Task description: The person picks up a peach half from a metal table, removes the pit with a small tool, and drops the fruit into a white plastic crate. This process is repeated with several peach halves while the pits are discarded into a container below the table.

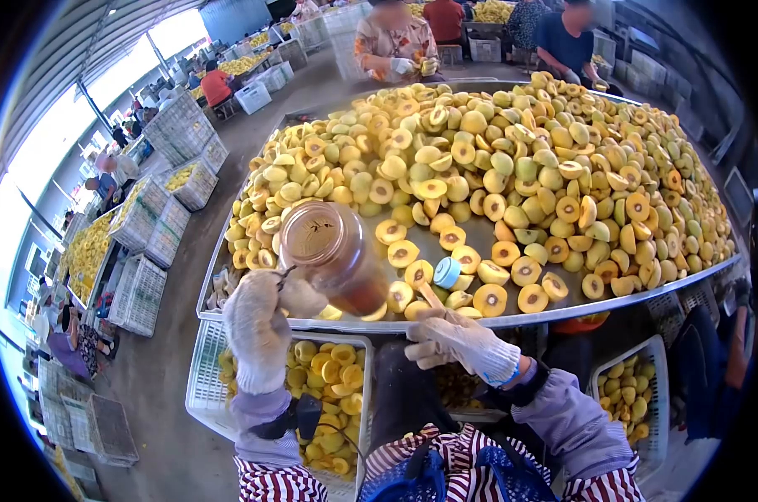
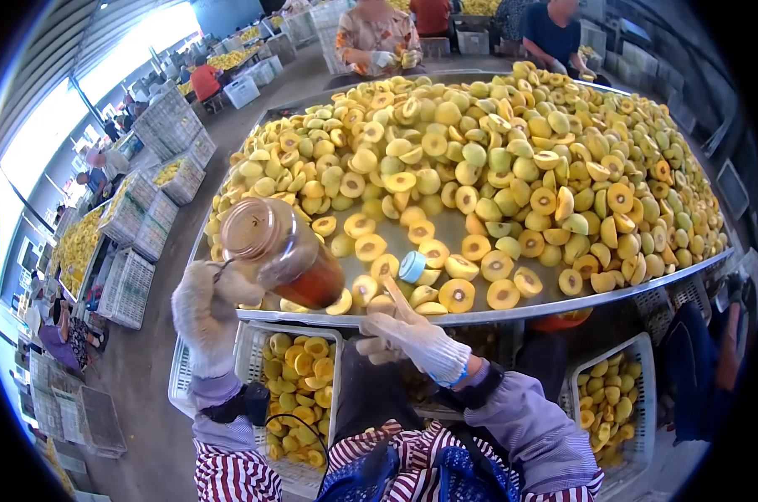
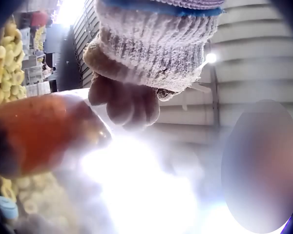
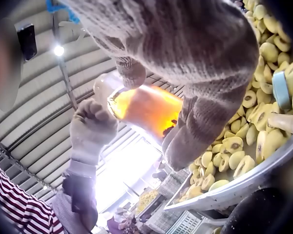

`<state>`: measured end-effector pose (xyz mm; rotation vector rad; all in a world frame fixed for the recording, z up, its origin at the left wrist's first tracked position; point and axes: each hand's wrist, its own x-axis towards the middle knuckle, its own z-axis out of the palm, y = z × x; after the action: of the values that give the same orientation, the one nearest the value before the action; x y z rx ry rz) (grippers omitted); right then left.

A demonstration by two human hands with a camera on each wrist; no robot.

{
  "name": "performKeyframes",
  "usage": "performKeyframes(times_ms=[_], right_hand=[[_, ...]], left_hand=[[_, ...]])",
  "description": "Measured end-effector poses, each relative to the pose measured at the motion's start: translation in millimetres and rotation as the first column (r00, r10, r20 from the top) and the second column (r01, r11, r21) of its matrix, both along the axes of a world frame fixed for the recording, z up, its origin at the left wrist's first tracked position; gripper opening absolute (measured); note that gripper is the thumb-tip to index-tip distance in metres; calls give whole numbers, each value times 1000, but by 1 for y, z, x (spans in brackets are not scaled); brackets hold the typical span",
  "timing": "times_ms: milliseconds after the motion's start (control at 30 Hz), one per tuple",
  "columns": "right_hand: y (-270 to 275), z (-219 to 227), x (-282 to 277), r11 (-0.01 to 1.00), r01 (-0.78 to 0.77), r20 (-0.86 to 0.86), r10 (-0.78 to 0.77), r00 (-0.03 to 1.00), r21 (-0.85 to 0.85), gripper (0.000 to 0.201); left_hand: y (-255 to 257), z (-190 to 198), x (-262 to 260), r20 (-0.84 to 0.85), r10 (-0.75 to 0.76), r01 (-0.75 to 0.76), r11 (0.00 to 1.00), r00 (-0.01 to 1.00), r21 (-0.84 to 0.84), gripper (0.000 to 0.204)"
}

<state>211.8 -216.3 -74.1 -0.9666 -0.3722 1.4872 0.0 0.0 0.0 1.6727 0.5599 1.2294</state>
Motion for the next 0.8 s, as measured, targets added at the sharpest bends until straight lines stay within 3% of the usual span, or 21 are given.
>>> performKeyframes(times_ms=[33,100,167,233,300,433,467,567,600,700,733,800], right_hand=[[-8,1,-2,1000,-19,-17,18,1000,-9,38],[-18,-18,10,998,-34,-89,29,996,-51,33],[-20,-50,18,998,-25,-200,14,980,-52,29],[-16,-54,22,997,-33,-234,47,971,65,28],[-18,-35,23,987,81,134,-62,989,-138,29],[-12,-44,40,978,179,328,-133,935,-112,31],[-9,-62,51,984,174,380,-147,913,-36,39],[10,-61,63,929,359,712,-310,631,86,46],[17,-65,72,924,380,806,-254,535,38,57],[41,-40,79,935,354,998,45,-44,-26,61],[52,-50,85,953,304,996,27,-89,1,63],[70,-63,88,965,263,971,63,-229,-1,61]], left_hand=[[2,-2,9,-62,8,-1,994,998,112,33],[8,-17,35,-72,-56,61,997,996,55,44],[16,-19,52,50,-182,189,960,982,-207,45],[31,-35,62,51,-194,201,949,980,-244,44],[53,-59,71,33,-210,212,956,977,-203,40],[61,-84,83,-26,-207,190,935,978,-299,43],[65,-94,88,-19,-231,214,929,973,-303,47],[65,-98,91,-37,-194,172,927,980,-332,48],[72,-105,87,10,-179,169,907,984,-386,50],[72,-102,76,-70,-273,230,901,959,-367,50],[75,-102,71,-94,-326,271,890,941,-367,53],[68,-92,67,-178,-290,219,915,940,-339,54]])
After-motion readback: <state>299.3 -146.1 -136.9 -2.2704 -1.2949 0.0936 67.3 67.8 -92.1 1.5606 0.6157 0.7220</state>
